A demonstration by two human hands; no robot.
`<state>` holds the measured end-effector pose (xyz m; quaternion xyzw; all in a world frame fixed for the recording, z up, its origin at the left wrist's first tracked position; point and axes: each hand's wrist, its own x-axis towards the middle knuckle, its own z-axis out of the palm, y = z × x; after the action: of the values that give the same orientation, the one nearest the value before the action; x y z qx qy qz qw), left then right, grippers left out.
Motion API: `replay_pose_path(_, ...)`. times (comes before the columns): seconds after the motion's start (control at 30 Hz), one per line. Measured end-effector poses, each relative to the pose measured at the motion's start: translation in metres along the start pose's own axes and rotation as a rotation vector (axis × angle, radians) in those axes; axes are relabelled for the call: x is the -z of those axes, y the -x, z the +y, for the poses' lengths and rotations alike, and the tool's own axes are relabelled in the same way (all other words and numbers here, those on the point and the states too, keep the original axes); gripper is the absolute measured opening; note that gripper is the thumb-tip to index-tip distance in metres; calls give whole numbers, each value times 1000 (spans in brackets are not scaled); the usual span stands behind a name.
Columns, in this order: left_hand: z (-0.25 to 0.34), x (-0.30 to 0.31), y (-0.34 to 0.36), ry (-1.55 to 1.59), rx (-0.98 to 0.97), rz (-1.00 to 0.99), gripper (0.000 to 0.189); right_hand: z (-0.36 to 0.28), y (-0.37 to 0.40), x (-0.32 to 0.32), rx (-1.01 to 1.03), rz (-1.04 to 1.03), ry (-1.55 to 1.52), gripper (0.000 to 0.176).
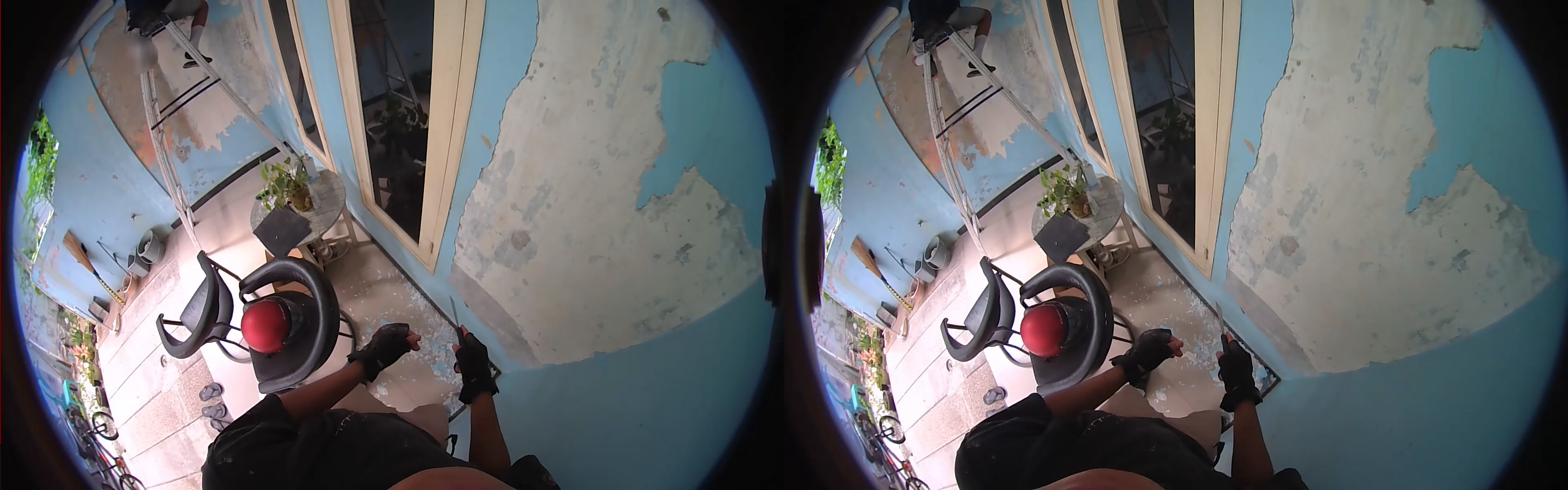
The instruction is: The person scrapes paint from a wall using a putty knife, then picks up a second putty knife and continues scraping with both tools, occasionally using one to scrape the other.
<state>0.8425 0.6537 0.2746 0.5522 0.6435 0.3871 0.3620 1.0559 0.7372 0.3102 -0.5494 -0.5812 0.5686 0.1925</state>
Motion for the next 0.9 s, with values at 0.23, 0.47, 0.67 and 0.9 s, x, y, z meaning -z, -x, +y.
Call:
replay_pose_path(0.23,12,5,1,534,132,-190,32,-36,23,10,72,42,58,57)
replay_pose_path(0.47,39,-17,-12,660,311,-438,56,-42,47,3,88,115,124,58)
replay_pose_path(0.67,-6,-70,-47,1362,636,-807,62,-25,46,-24,522,582,351,62)
replay_pose_path(0.9,54,-83,-38,1463,597,-942,65,-30,53,-20,108,677,281,66)
